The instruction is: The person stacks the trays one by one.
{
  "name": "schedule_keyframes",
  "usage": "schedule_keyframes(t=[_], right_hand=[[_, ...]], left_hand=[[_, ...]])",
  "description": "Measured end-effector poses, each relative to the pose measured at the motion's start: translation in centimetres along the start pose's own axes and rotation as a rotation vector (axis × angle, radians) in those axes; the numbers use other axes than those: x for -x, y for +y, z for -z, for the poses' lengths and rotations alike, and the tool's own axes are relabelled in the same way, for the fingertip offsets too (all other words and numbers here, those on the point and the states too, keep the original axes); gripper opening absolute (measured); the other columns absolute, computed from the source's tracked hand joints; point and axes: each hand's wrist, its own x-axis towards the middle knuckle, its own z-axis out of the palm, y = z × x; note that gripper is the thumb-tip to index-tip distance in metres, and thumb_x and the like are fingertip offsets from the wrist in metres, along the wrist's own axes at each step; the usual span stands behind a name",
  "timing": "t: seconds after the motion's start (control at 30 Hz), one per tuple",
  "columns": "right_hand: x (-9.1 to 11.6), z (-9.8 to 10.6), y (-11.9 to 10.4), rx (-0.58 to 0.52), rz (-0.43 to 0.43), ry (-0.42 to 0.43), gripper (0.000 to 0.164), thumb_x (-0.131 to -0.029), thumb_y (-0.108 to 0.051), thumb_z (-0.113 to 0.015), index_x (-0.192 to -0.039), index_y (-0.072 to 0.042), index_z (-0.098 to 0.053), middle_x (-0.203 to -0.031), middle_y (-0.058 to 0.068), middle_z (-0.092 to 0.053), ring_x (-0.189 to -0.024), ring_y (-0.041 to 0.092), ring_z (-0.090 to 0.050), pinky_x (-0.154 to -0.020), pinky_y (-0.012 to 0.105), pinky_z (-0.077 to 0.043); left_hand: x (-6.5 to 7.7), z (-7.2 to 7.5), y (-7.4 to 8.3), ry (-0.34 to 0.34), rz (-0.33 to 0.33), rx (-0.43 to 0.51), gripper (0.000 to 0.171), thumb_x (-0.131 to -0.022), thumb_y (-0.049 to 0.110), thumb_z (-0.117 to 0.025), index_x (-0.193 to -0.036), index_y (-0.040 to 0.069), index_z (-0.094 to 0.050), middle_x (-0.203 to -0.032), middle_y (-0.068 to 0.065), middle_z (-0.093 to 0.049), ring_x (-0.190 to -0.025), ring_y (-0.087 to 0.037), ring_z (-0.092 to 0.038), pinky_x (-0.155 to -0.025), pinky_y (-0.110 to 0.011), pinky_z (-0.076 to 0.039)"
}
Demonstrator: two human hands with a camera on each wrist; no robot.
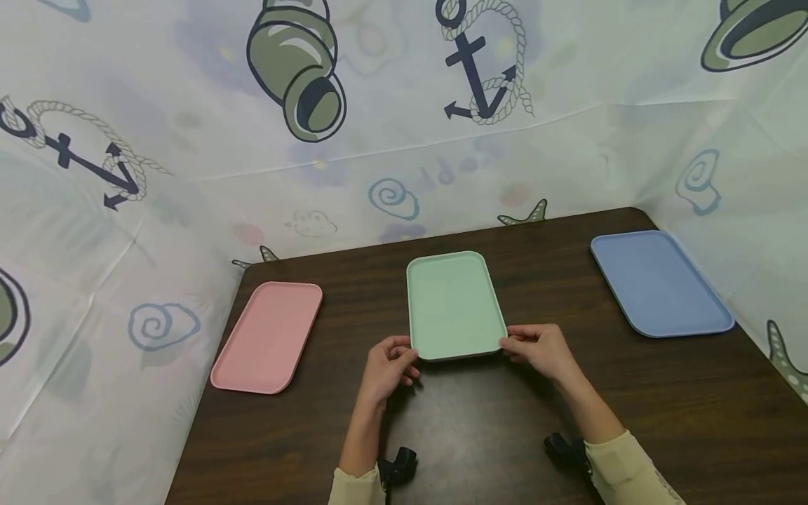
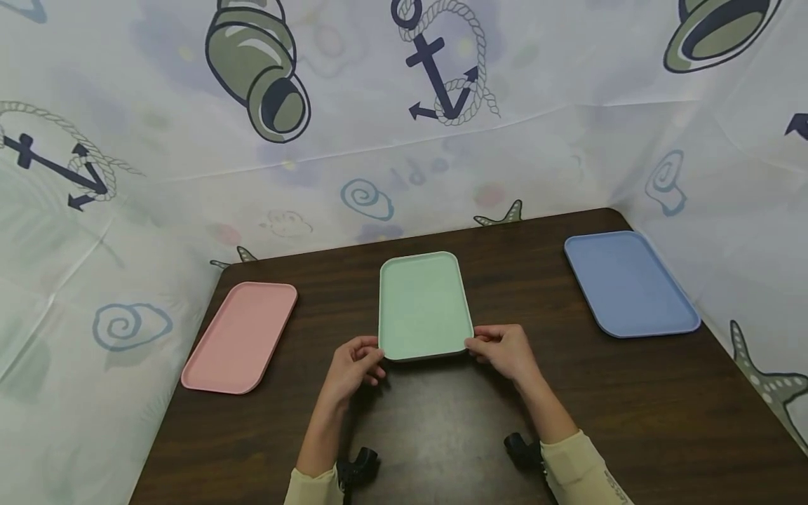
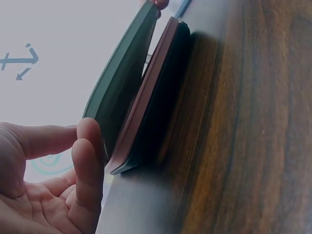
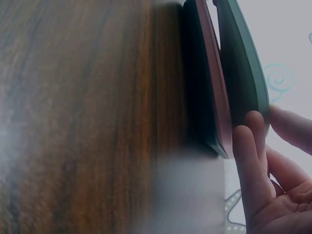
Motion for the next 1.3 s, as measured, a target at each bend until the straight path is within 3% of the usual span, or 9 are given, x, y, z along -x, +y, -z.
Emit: schedule_keyframes(t=[0.27, 0.5, 0.63, 0.73, 0.93, 1.2, 1.3], right_hand=[[-0.2, -0.2, 0.5, 0.013, -0.012, 0.007, 0.043, -0.088, -0.010, -0.073, -0.120, 0.016, -0.061, -0.099, 0.024, -0.070, -0.079, 0.024, -0.072, -0.067, 0.035, -0.058], [-0.1, -0.5, 0.6, 0.037, -0.007, 0.016, 0.040, -0.089, -0.009, -0.071, -0.119, 0.016, -0.061, -0.097, 0.024, -0.071, -0.078, 0.023, -0.071, -0.066, 0.035, -0.058], [0.0, -0.6, 0.7, 0.038, -0.009, 0.022, 0.039, -0.089, -0.008, -0.071, -0.119, 0.016, -0.061, -0.096, 0.024, -0.071, -0.077, 0.023, -0.071, -0.066, 0.035, -0.058], [0.2, -0.7, 0.7, 0.041, 0.004, 0.023, 0.039, -0.089, -0.007, -0.071, -0.119, 0.017, -0.061, -0.095, 0.023, -0.071, -0.078, 0.025, -0.071, -0.066, 0.036, -0.058], [1.0, -1.2, 0.0, 0.068, -0.006, 0.007, 0.040, -0.088, -0.003, -0.070, -0.119, 0.019, -0.058, -0.093, 0.021, -0.069, -0.078, 0.025, -0.071, -0.065, 0.036, -0.058], [1.3, -1.7, 1.4, 0.082, 0.002, 0.019, 0.043, -0.086, -0.003, -0.073, -0.121, 0.017, -0.058, -0.091, 0.016, -0.069, -0.077, 0.019, -0.071, -0.064, 0.034, -0.058], [1.5, -2.0, 1.5, 0.086, 0.010, 0.035, 0.042, -0.086, -0.003, -0.073, -0.120, 0.017, -0.059, -0.090, 0.017, -0.069, -0.077, 0.020, -0.071, -0.064, 0.034, -0.058]], left_hand=[[-0.1, -0.2, 0.3, 0.020, 0.004, -0.047, 0.035, -0.093, 0.006, -0.065, -0.124, -0.007, -0.057, -0.100, -0.029, -0.065, -0.057, -0.017, -0.064, -0.047, -0.027, -0.049], [1.6, -0.5, 3.0, 0.034, -0.013, -0.109, 0.034, -0.092, 0.001, -0.062, -0.124, -0.010, -0.057, -0.100, -0.032, -0.064, -0.060, -0.024, -0.066, -0.050, -0.031, -0.050], [2.3, -0.9, 3.5, 0.048, -0.036, -0.143, 0.033, -0.092, 0.000, -0.061, -0.123, -0.011, -0.058, -0.099, -0.032, -0.064, -0.061, -0.028, -0.066, -0.050, -0.031, -0.050], [1.9, -0.9, 2.8, 0.062, -0.044, -0.166, 0.033, -0.091, 0.000, -0.061, -0.122, -0.011, -0.059, -0.098, -0.032, -0.064, -0.063, -0.035, -0.066, -0.048, -0.031, -0.049], [0.6, -0.6, -0.6, 0.109, -0.102, -0.247, 0.034, -0.090, 0.006, -0.065, -0.123, -0.003, -0.063, -0.089, -0.018, -0.069, -0.058, -0.027, -0.065, -0.044, -0.026, -0.047], [1.3, -0.5, -1.1, 0.170, -0.173, -0.481, 0.036, -0.087, 0.015, -0.069, -0.122, 0.005, -0.067, -0.079, 0.002, -0.068, -0.055, -0.011, -0.063, -0.060, -0.031, -0.047], [1.6, -0.5, -1.0, 0.185, -0.187, -0.528, 0.036, -0.087, 0.016, -0.070, -0.122, 0.007, -0.068, -0.077, 0.005, -0.068, -0.054, -0.007, -0.061, -0.062, -0.031, -0.047]])
